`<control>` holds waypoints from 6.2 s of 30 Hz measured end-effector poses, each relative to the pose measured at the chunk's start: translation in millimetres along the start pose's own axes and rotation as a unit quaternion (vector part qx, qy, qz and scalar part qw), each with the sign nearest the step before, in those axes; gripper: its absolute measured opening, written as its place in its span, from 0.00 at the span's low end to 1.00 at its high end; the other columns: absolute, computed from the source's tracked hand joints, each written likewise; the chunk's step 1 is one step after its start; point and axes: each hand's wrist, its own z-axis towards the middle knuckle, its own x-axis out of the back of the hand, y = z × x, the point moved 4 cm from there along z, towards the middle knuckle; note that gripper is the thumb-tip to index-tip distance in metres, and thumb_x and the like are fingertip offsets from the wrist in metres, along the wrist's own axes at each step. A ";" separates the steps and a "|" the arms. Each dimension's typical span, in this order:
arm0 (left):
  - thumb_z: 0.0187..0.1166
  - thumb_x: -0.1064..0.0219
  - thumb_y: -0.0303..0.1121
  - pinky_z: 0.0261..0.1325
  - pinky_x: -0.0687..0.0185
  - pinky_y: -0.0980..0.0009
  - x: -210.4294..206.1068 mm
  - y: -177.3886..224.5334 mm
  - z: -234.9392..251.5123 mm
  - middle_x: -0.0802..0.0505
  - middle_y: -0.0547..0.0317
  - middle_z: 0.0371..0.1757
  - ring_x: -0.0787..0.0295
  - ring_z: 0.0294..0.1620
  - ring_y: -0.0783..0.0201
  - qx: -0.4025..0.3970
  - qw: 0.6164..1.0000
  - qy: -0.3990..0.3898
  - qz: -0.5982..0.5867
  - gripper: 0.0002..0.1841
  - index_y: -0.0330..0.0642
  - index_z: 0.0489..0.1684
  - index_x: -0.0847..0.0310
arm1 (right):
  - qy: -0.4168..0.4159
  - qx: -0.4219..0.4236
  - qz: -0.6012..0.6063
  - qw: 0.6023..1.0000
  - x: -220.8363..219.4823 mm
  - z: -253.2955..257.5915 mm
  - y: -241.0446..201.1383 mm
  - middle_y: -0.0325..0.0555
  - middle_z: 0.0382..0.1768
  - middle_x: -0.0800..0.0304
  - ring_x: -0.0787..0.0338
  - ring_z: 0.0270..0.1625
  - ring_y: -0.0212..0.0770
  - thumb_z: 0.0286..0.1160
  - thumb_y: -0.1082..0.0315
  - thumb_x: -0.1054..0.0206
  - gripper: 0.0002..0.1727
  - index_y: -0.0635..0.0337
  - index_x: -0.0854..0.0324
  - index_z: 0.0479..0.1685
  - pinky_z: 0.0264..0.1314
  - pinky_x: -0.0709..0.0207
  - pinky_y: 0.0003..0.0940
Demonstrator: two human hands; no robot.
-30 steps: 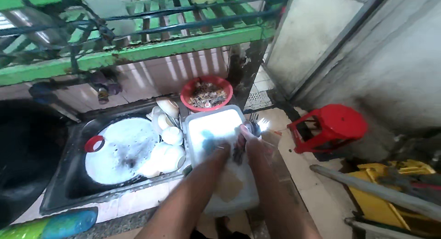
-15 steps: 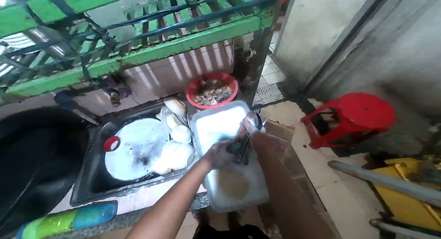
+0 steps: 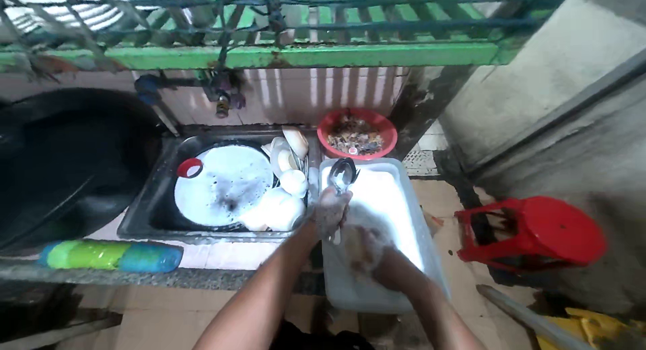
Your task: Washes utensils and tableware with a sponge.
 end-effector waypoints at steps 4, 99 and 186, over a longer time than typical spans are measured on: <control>0.93 0.45 0.49 0.16 0.27 0.73 15.3 8.1 -4.6 0.19 0.57 0.23 0.27 0.12 0.67 0.027 0.999 0.042 -0.003 0.19 0.38 0.57 0.28 | -0.087 -0.050 -0.134 0.986 -37.2 2.5 -21.8 0.67 0.84 0.34 0.30 0.84 0.67 0.73 0.57 0.28 0.45 0.57 0.43 0.93 0.83 0.35 0.66; 0.95 0.49 0.38 0.18 0.21 0.72 374.6 -82.9 -27.3 0.18 0.59 0.20 0.23 0.13 0.68 0.067 0.965 -0.004 -0.253 0.15 0.35 0.46 0.23 | 0.001 -0.016 0.576 0.817 -79.5 246.6 -375.7 0.48 0.41 0.10 0.09 0.38 0.41 0.85 0.47 0.37 0.26 0.56 0.24 0.70 0.41 0.11 0.41; 0.93 0.43 0.39 0.17 0.29 0.75 378.6 -79.4 -32.8 0.18 0.59 0.26 0.28 0.15 0.70 0.098 0.975 0.106 -0.167 0.14 0.36 0.60 0.26 | 0.021 -0.029 0.545 0.837 -78.5 246.1 -379.3 0.51 0.44 0.10 0.09 0.42 0.46 0.83 0.27 0.55 0.42 0.56 0.23 0.69 0.44 0.13 0.48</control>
